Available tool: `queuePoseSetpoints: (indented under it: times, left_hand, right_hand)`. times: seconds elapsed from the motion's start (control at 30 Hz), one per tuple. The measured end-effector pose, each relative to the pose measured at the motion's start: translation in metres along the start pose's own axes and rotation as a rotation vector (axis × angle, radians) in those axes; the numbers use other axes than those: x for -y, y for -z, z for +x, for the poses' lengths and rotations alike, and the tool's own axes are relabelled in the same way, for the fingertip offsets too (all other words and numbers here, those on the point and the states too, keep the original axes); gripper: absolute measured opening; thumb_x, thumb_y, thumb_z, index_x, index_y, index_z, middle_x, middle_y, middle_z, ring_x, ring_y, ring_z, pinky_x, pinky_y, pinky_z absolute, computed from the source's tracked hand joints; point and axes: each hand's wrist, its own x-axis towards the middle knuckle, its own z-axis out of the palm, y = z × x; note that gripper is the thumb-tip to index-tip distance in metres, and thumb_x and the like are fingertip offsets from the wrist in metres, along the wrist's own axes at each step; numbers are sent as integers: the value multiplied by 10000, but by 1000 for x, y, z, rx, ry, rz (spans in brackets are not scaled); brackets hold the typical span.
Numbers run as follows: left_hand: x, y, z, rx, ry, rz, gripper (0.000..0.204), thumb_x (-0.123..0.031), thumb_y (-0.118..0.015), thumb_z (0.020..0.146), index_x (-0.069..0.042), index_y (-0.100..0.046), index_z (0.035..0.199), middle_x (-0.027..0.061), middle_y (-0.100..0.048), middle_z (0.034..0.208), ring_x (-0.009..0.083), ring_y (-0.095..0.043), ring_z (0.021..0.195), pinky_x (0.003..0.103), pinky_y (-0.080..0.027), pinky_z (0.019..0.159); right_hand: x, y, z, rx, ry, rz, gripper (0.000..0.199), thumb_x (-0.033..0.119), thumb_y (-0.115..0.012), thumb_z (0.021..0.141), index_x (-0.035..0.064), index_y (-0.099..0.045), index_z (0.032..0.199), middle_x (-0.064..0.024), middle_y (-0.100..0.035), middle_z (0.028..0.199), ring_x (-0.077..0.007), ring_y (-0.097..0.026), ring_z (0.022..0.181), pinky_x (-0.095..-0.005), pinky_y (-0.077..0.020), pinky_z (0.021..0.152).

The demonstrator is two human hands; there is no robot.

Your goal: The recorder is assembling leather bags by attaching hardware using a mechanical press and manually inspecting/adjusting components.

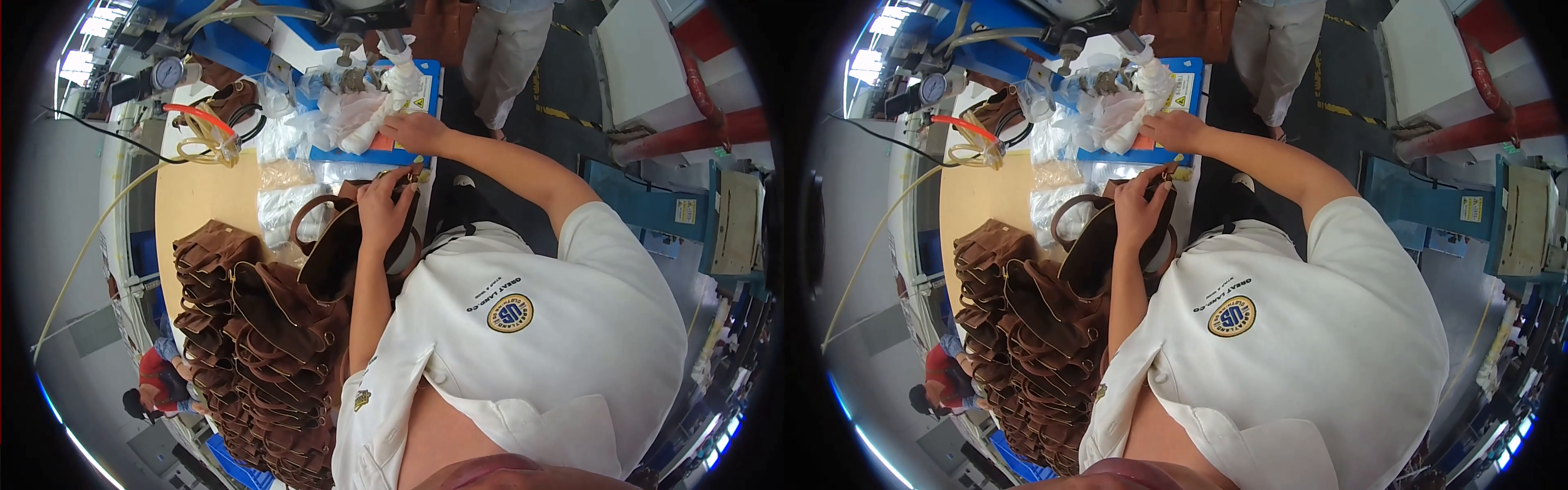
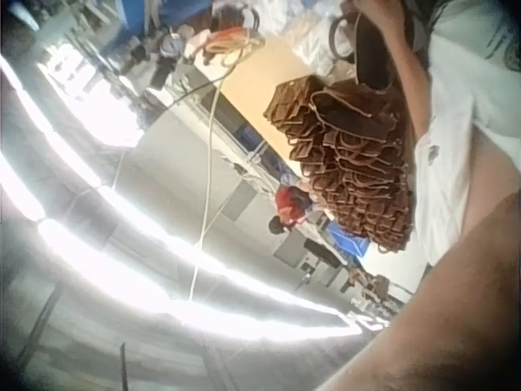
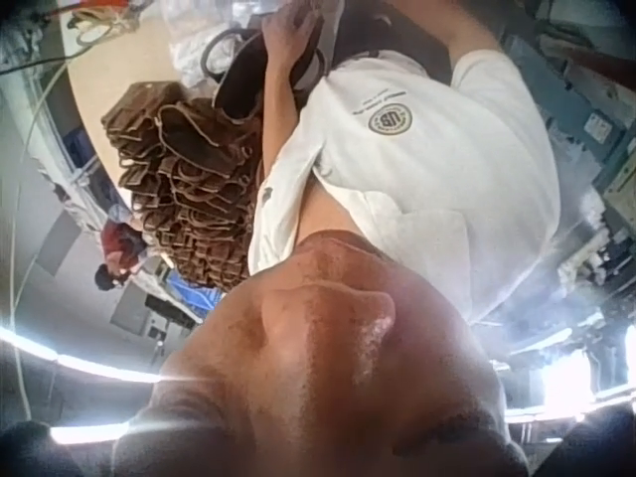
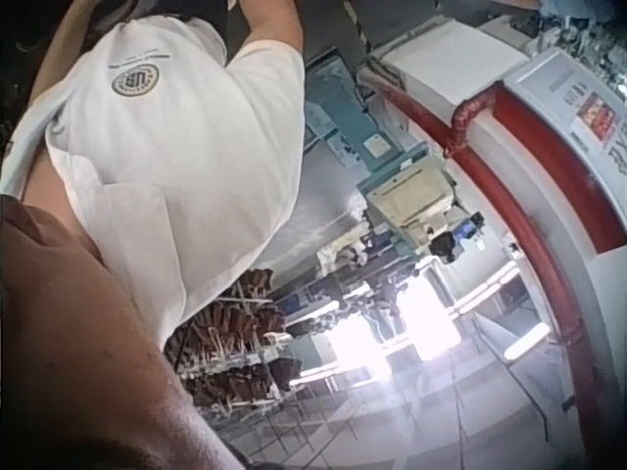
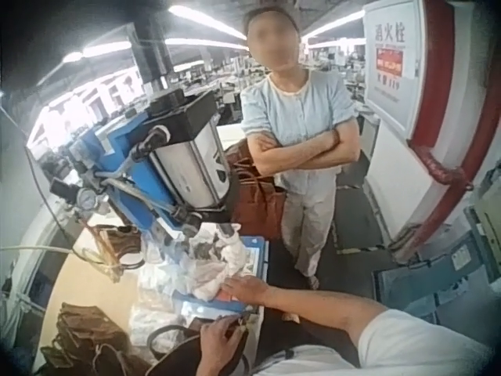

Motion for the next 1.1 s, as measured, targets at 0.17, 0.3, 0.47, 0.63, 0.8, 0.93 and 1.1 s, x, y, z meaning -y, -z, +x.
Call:
queuePoseSetpoints:
  times: [0.17, 0.3, 0.47, 0.63, 0.8, 0.93, 1.1]
  left_hand:
    - [5, -7, -2, 31, -7, 60, 259, -181, -653, 806, -135, -632, 1061, 48, -665, 929, 237, -604, 870, 386, -381, 787]
    - [10, -8, -4, 50, 12, 53, 276, -176, -664, 795, -151, -634, 1068, 43, -662, 933, 235, -600, 844, 377, -384, 784]
    - [8, -11, -10, 15, -4, 36, 260, -189, -668, 799, -137, -642, 1052, 49, -676, 939, 239, -619, 893, 377, -387, 786]
    - [-1, -9, -11, 49, 24, 57, 256, -190, -661, 807, -137, -640, 1056, 50, -679, 934, 239, -625, 876, 380, -388, 784]
    - [-2, -5, -9, 24, 13, 57, 266, -219, -673, 806, -132, -651, 1057, 83, -680, 896, 243, -629, 849, 373, -393, 774]
    - [-2, -5, -6, 40, 28, 53, 269, -225, -674, 806, -134, -651, 1058, 79, -674, 881, 243, -623, 838, 373, -391, 775]
    - [2, -7, -6, 42, 29, 46, 266, -218, -671, 806, -132, -650, 1057, 76, -672, 876, 244, -618, 833, 370, -388, 778]
  right_hand:
    - [11, 5, -4, -73, -289, 112, 194, 128, -508, 802, 69, -548, 982, -103, -563, 945, -295, -605, 874, -398, -513, 690]
    - [12, -17, -6, -201, -395, 201, 145, 144, -487, 841, 61, -549, 942, -131, -551, 911, -331, -587, 831, -437, -487, 688]
    - [18, -13, -8, -241, -405, 212, 127, 133, -516, 841, 66, -569, 935, -118, -547, 901, -325, -590, 807, -429, -484, 673]
    - [21, -8, -11, -235, -401, 234, 130, 132, -510, 859, 81, -570, 962, -117, -551, 918, -319, -594, 822, -427, -480, 686]
    - [21, -6, -9, -266, -376, 205, 94, 123, -510, 860, 73, -551, 928, -111, -541, 892, -318, -602, 775, -421, -492, 652]
    - [19, -4, -5, -236, -410, 225, 121, 149, -509, 881, 90, -573, 964, -113, -556, 895, -322, -597, 788, -423, -479, 664]
    - [18, -7, -3, -241, -406, 218, 118, 152, -511, 881, 91, -573, 962, -116, -553, 886, -326, -595, 780, -426, -479, 656]
